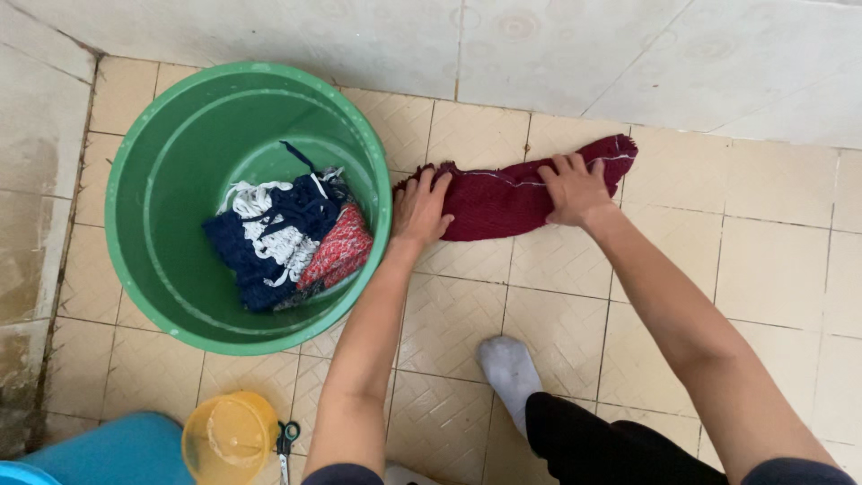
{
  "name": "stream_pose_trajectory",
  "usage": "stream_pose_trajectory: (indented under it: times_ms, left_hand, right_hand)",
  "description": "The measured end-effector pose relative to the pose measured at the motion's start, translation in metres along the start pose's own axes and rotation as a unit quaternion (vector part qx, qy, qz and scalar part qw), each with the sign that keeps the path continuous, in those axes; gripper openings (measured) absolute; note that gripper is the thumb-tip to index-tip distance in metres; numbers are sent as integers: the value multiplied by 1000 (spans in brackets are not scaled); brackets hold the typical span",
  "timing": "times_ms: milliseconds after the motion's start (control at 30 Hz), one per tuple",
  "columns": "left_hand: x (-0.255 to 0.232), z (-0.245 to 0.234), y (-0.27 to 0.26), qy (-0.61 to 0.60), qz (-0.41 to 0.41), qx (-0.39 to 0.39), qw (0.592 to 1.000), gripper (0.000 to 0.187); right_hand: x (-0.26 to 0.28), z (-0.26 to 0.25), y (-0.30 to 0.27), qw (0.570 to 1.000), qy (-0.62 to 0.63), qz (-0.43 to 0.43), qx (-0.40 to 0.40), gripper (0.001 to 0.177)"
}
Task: The person places several pieces of knitted fabric into a green basin filled with water. They then pick up a mop, rinse it under a running tap, and wring it out. Finally, the person fills a blue bucket with water from the tap.
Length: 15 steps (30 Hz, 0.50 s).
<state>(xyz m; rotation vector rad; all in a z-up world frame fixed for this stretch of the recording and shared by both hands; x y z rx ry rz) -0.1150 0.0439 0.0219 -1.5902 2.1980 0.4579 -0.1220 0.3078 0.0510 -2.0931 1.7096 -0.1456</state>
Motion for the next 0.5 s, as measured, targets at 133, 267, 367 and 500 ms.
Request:
stream_pose_trajectory:
  times_ms: [133,267,367,500]
  left_hand:
    - [20,3,4,63,-9,80,995,48]
    - [63,8,0,101,-47,113,987,47]
    - [83,17,-12,146,-59,139,978,51]
    - [75,15,-31,204,-88,118,968,54]
  right_hand:
    - [29,12,7,999,20,-43,12,87]
    - [33,26,4,997,54,-46,-18,69]
    - [37,25,2,987,108,-91,-81,59]
    - [37,13,-4,991,95,-88,-34,55]
Point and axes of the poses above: each hand's wrist, its own y-axis towards the middle knuckle, its own z-axis out of the palm, x = y × z, the point moved 5 cm from there along y, towards the middle knuckle, and after that the axes turned 7 degrees about -x, right-handed, at the moved point
